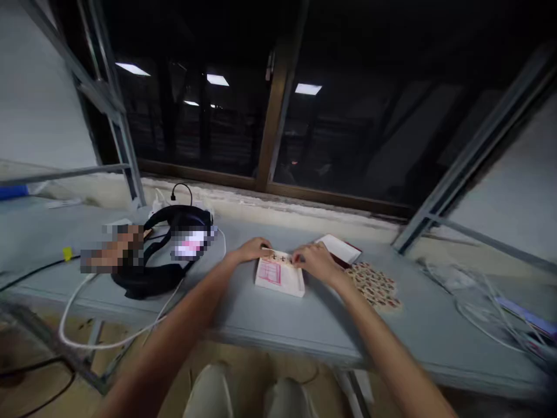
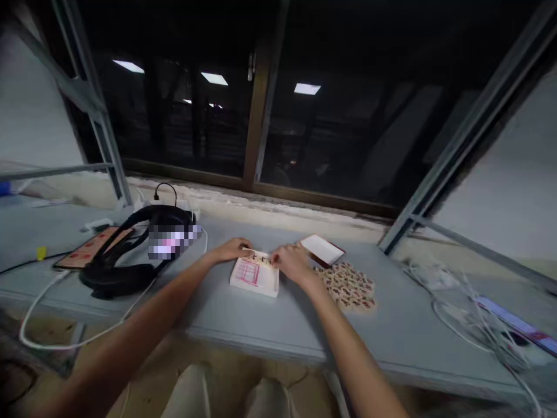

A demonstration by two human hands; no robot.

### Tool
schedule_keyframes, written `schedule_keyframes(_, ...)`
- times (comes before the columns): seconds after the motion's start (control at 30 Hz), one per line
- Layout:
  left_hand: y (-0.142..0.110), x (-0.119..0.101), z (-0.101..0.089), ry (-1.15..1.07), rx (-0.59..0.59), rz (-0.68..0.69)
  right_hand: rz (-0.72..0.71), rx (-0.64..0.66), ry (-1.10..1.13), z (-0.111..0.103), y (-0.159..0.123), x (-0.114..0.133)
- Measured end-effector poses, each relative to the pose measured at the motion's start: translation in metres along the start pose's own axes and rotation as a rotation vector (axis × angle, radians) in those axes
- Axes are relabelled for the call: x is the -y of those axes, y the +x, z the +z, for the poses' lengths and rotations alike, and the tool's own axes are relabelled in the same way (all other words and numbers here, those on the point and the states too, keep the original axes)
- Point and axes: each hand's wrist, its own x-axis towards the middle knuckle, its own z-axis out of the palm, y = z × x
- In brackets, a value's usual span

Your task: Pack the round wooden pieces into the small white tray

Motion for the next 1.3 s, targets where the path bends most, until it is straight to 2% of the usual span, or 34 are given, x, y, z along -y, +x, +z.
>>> schedule_keyframes(0.1,0.000,0.000,-0.001,-0.063,0.006,-0.015,0.015,-0.109,0.013,-0.009,-0.009,-0.014)
schedule_keyframes(0.2,-0.002,-0.002,-0.005,-0.132,0.033,-0.053,0.099,-0.188,-0.012,-0.014,-0.023,-0.038)
schedule_keyframes(0.27,-0.003,-0.004,-0.009,-0.167,0.084,-0.083,0.172,-0.144,-0.049,-0.013,-0.033,-0.053)
schedule_keyframes(0.4,-0.005,-0.006,-0.014,-0.170,0.124,-0.109,0.204,0.087,-0.085,-0.002,-0.045,-0.061)
schedule_keyframes(0.5,-0.005,-0.005,-0.012,-0.159,0.089,-0.108,0.195,0.104,-0.079,0.003,-0.047,-0.055)
schedule_keyframes(0.63,-0.005,-0.004,-0.011,-0.161,0.096,-0.107,0.176,-0.044,0.048,-0.003,-0.042,-0.042)
schedule_keyframes(0.73,-0.005,-0.002,-0.014,-0.194,0.128,-0.139,-0.022,-0.114,0.325,-0.005,-0.026,-0.018)
schedule_keyframes(0.83,-0.004,0.002,-0.019,-0.249,0.153,-0.126,-0.253,-0.095,0.497,0.006,-0.001,0.017)
schedule_keyframes(0.93,-0.003,0.006,-0.021,-0.281,0.168,-0.111,-0.300,-0.130,0.470,0.024,0.019,0.043)
schedule_keyframes(1.0,-0.003,0.007,-0.020,-0.295,0.166,-0.129,-0.274,-0.174,0.420,0.030,0.024,0.049)
schedule_keyframes(1.07,-0.004,0.006,-0.019,-0.314,0.161,-0.139,-0.239,-0.211,0.341,0.028,0.018,0.043)
schedule_keyframes(1.17,-0.005,0.002,-0.018,-0.331,0.173,-0.135,-0.152,-0.243,0.149,0.016,-0.006,0.016)
schedule_keyframes(1.3,-0.006,-0.003,-0.017,-0.303,0.231,-0.145,0.083,-0.166,-0.051,0.007,-0.049,-0.031)
